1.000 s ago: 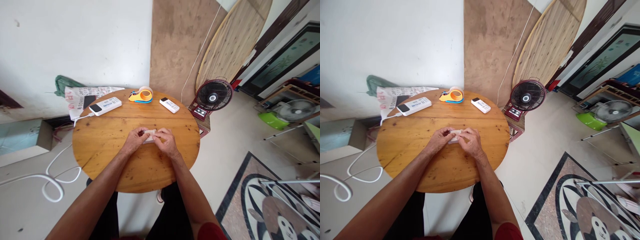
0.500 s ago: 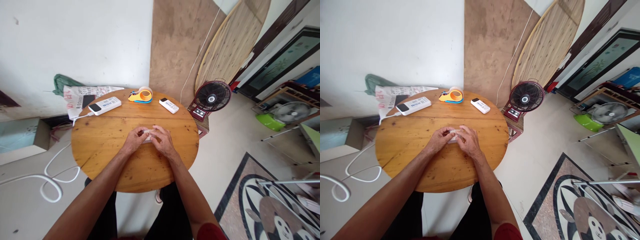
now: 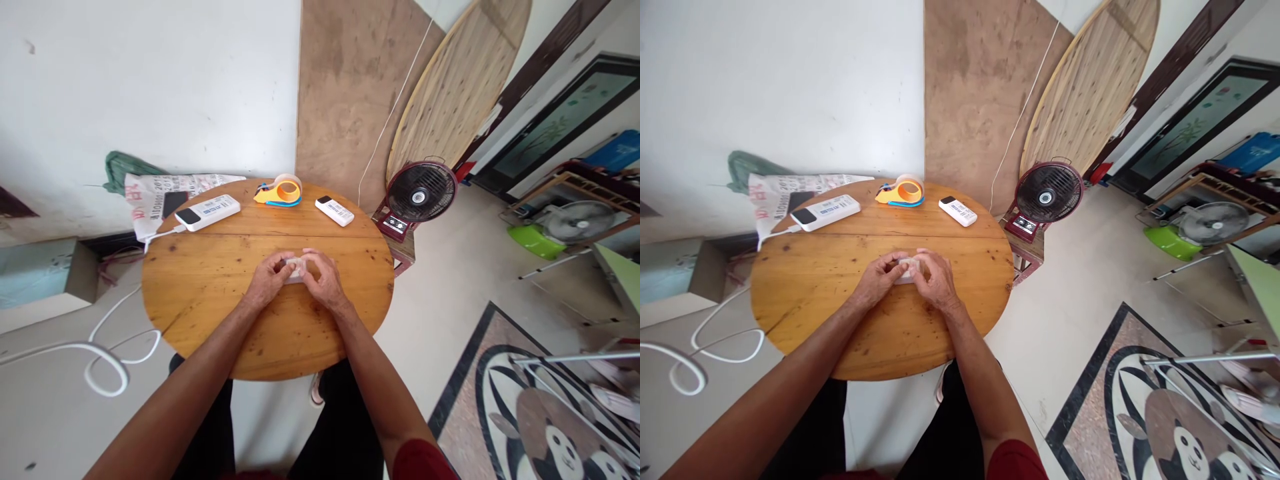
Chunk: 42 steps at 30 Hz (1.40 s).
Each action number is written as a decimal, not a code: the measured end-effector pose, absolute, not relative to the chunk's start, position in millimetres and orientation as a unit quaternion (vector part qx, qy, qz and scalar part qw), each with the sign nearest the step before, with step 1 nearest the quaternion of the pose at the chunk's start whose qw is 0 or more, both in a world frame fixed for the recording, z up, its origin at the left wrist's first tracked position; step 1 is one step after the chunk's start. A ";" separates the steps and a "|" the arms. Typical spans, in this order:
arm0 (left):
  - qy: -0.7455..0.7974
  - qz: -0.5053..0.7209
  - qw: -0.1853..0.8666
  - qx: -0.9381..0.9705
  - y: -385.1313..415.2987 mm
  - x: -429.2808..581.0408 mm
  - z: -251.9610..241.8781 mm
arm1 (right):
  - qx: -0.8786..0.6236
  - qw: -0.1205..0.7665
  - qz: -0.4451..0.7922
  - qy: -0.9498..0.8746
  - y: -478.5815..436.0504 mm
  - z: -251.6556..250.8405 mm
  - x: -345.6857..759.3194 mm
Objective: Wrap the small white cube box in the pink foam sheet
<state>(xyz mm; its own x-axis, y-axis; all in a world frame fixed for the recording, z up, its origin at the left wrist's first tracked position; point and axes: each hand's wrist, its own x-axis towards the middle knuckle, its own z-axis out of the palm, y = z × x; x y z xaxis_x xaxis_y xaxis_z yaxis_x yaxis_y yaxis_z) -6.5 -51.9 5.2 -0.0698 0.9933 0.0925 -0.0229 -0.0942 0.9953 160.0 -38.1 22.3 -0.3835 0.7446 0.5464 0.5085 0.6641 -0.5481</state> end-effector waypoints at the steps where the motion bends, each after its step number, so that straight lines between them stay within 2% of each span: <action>1: 0.491 0.548 0.464 0.493 -52.7 -6.7 6.1 | -0.382 0.417 0.157 -0.810 -37.3 22.1 160.6; 8: 0.483 0.614 0.456 0.425 -47.5 -12.3 3.8 | -0.406 0.420 0.181 -0.791 -32.9 21.8 164.2; 13: 0.487 0.609 0.464 0.420 -48.1 -14.0 2.9 | -0.399 0.400 0.169 -0.807 -36.0 24.6 164.8; 28: 0.487 0.589 0.458 0.454 -51.5 -10.5 5.9 | -0.384 0.288 0.020 -0.877 -46.4 23.8 147.9; 32: 0.487 0.585 0.459 0.458 -50.9 -11.3 5.2 | -0.378 0.319 0.037 -0.868 -46.4 21.8 150.4; 38: 0.472 0.601 0.479 0.432 -49.4 -10.4 4.4 | -0.447 0.442 0.033 -0.777 -39.1 22.8 161.4; 42: 0.479 0.627 0.457 0.411 -47.7 -11.8 2.3 | -0.467 0.462 0.044 -0.753 -34.8 20.4 164.0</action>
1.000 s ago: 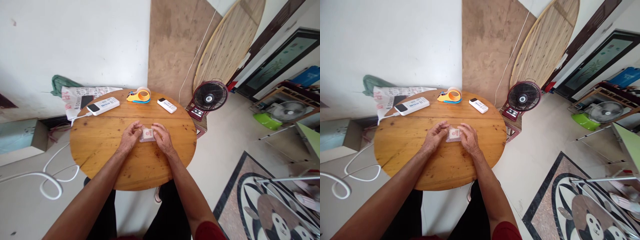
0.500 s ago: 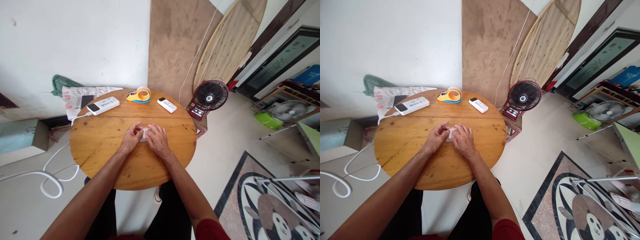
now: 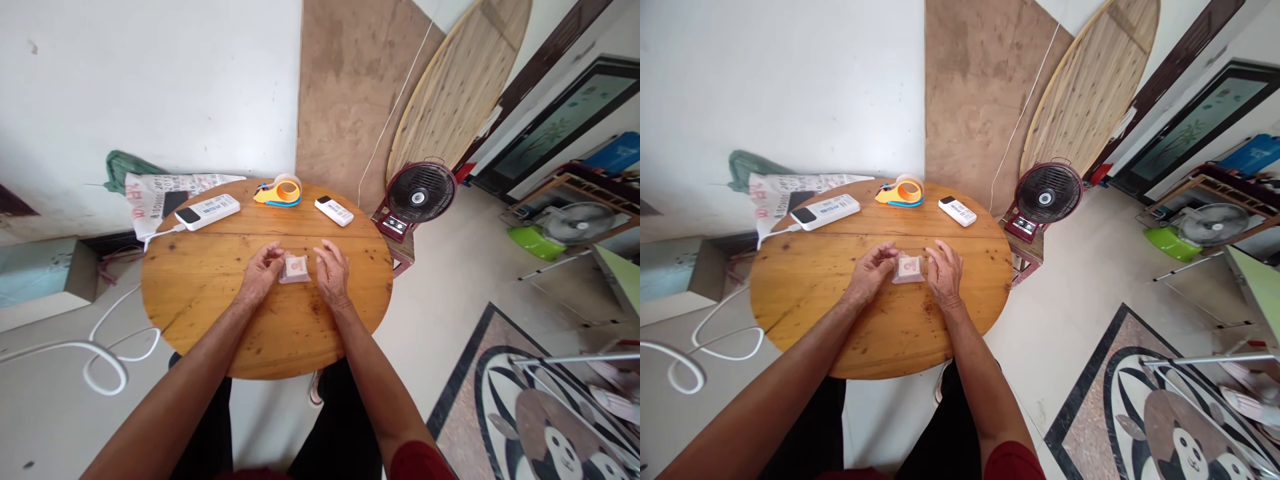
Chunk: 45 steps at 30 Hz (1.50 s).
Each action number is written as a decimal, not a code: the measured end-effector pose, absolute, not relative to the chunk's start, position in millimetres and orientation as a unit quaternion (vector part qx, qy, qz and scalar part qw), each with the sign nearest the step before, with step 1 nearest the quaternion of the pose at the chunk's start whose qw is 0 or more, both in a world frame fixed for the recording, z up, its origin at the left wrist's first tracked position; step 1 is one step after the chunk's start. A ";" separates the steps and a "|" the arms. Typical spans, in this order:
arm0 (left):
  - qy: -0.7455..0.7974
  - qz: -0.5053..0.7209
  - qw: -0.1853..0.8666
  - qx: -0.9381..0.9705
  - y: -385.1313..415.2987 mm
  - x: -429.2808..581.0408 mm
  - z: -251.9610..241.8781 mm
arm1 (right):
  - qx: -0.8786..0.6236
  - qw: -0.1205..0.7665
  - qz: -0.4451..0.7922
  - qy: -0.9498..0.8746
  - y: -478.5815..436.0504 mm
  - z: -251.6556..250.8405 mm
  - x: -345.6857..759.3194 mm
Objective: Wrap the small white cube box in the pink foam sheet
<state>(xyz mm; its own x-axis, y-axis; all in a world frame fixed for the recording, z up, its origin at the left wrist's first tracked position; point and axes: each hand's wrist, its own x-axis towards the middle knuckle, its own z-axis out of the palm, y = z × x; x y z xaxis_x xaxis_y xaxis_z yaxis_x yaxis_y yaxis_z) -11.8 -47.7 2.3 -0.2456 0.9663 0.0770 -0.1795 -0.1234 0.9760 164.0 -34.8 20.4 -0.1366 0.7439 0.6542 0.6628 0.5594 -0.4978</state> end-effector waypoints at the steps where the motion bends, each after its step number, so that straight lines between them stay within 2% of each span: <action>1: 0.488 0.632 0.441 0.409 -47.1 -12.7 1.5 | -0.467 0.460 0.050 -0.753 -34.2 19.5 164.0; 5: 0.512 0.652 0.386 0.403 -43.6 -18.0 -2.5 | -0.462 0.462 0.059 -0.755 -32.7 16.4 164.1; 11: 0.545 0.648 0.380 0.372 -40.5 -23.2 -6.6 | -0.455 0.454 0.032 -0.766 -32.2 15.5 164.8; 16: 0.530 0.625 0.412 0.398 -44.0 -20.9 -2.2 | -0.433 0.428 0.062 -0.791 -35.7 20.0 162.7; 25: 0.477 0.553 0.502 0.464 -52.2 -16.2 10.8 | -0.387 0.313 0.154 -0.853 -39.9 20.2 158.5; 34: 0.469 0.516 0.524 0.490 -56.3 -18.1 21.0 | -0.423 0.325 0.163 -0.830 -39.3 17.0 157.4; 45: 0.466 0.525 0.517 0.489 -53.9 -17.5 14.7 | -0.418 0.318 0.149 -0.838 -39.7 19.2 157.8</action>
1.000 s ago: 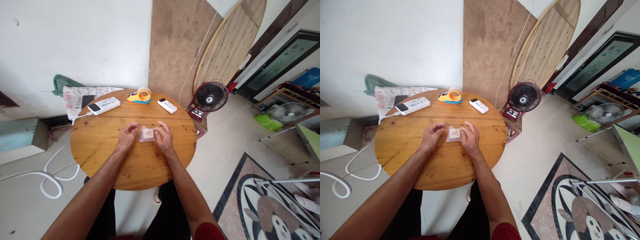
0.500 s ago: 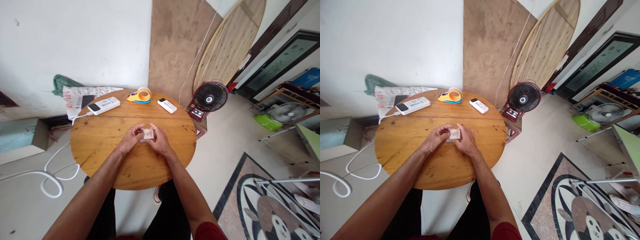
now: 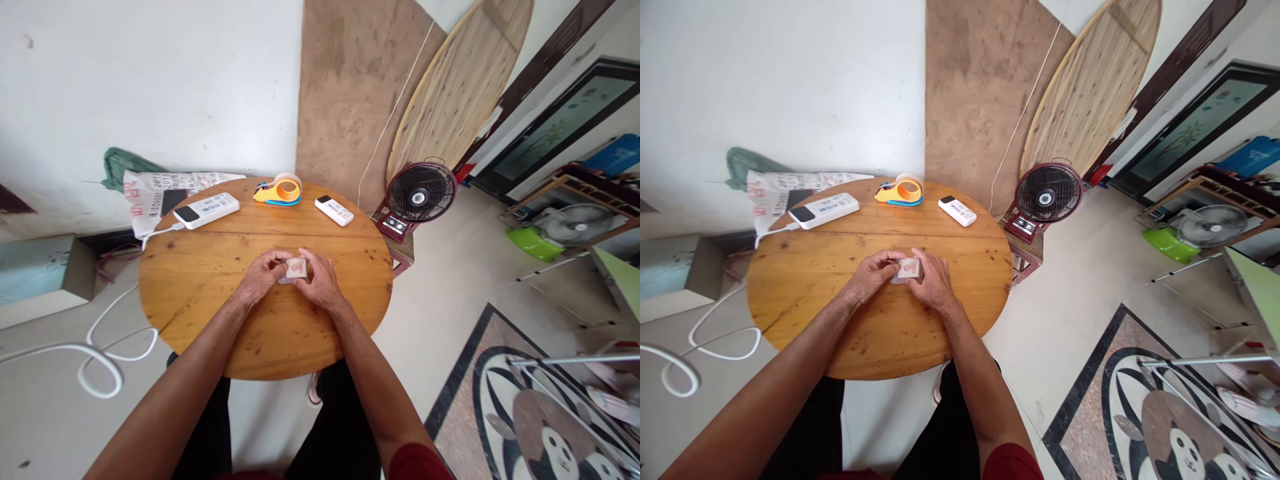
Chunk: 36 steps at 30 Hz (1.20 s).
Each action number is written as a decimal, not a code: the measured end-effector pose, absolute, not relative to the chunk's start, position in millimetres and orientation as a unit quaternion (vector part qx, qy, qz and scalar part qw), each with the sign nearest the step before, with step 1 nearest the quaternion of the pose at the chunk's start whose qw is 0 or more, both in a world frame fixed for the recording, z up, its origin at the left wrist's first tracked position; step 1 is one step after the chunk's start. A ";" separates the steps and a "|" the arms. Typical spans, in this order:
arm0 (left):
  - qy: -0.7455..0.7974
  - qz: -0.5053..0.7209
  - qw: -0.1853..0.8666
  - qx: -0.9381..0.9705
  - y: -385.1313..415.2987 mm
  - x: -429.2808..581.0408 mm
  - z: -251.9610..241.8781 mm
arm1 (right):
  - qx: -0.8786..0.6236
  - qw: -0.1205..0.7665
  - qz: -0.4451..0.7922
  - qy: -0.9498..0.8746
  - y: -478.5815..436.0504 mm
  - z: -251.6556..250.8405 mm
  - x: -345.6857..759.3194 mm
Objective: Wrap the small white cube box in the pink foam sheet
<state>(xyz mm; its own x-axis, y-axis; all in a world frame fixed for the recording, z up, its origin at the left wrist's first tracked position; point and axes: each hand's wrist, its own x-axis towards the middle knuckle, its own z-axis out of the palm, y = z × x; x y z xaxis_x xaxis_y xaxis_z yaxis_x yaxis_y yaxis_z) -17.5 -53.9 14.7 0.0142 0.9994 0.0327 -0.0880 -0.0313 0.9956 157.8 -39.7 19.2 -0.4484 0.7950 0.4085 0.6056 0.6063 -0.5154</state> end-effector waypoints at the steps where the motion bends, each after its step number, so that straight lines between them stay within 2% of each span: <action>1: 0.468 0.532 0.515 0.483 -53.9 -16.9 14.2 | -0.414 0.317 0.147 -0.840 -39.8 19.6 158.0; 13: 0.496 0.608 0.443 0.434 -50.4 -19.4 9.4 | -0.387 0.319 0.146 -0.853 -40.7 24.8 160.1; 21: 0.446 0.554 0.527 0.465 -51.7 -13.9 7.5 | -0.386 0.315 0.141 -0.855 -40.5 24.3 159.3; 36: 0.435 0.564 0.531 0.460 -50.9 -14.1 10.2 | -0.409 0.326 0.146 -0.840 -40.6 22.3 157.6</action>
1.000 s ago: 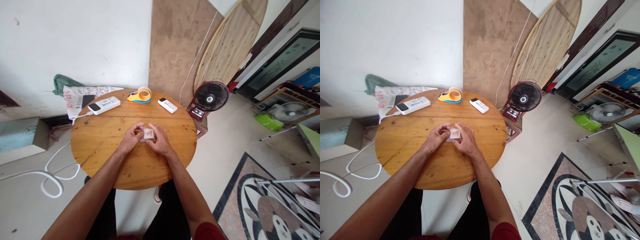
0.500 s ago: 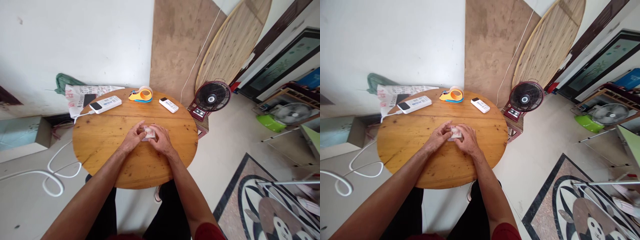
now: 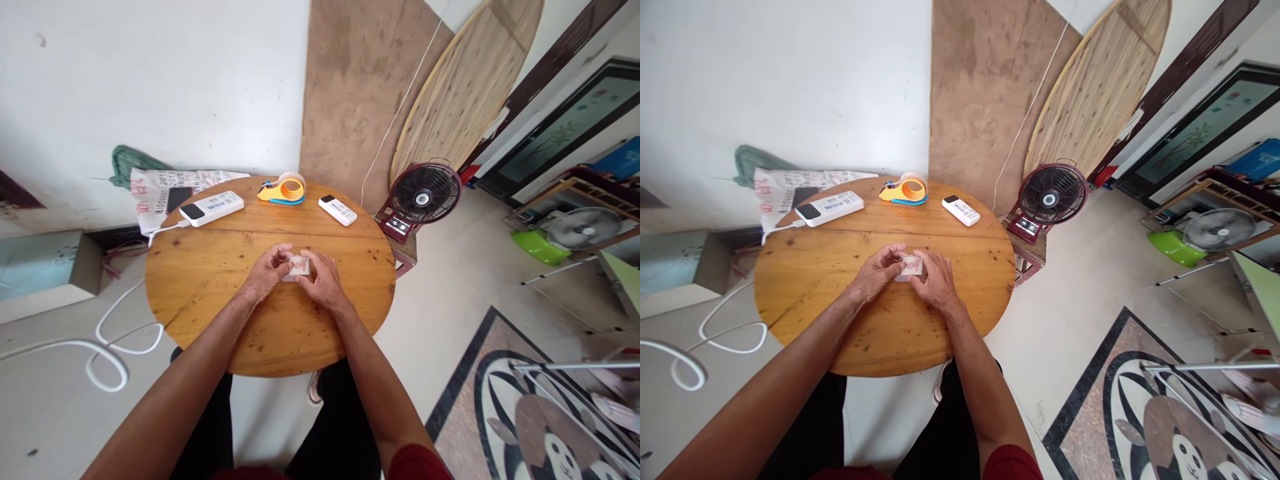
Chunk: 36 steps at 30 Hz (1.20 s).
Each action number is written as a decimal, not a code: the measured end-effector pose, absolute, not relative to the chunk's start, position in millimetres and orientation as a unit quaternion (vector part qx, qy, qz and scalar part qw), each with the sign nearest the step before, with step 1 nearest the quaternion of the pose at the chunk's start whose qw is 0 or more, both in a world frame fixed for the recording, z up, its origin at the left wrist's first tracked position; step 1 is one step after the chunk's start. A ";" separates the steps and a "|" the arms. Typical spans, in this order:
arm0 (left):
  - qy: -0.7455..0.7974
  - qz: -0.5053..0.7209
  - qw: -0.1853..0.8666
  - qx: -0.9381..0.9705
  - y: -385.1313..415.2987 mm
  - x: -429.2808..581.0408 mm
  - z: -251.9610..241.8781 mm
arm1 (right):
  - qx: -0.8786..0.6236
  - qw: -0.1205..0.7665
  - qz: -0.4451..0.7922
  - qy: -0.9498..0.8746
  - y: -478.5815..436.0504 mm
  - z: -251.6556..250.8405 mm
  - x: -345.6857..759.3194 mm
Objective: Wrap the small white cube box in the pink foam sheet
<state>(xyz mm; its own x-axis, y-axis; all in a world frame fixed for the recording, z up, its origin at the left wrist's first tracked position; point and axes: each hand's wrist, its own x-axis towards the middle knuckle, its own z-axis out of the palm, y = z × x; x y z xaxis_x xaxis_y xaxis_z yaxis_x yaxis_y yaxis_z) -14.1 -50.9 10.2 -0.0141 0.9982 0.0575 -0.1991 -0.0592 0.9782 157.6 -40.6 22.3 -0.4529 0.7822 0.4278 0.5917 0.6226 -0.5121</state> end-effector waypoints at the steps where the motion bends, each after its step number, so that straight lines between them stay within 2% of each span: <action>1: 0.437 0.565 0.530 0.458 -51.2 -14.2 10.1 | -0.409 0.327 0.145 -0.840 -40.7 22.9 158.0; 12: 0.445 0.561 0.522 0.463 -50.2 -15.5 7.0 | -0.421 0.324 0.163 -0.831 -33.9 18.4 163.7; 19: 0.425 0.538 0.559 0.466 -56.7 -19.1 15.8 | -0.441 0.349 0.167 -0.810 -30.8 11.8 162.9; 36: 0.431 0.510 0.526 0.528 -45.1 -25.6 0.3 | -0.447 0.336 0.232 -0.796 -30.0 13.2 164.5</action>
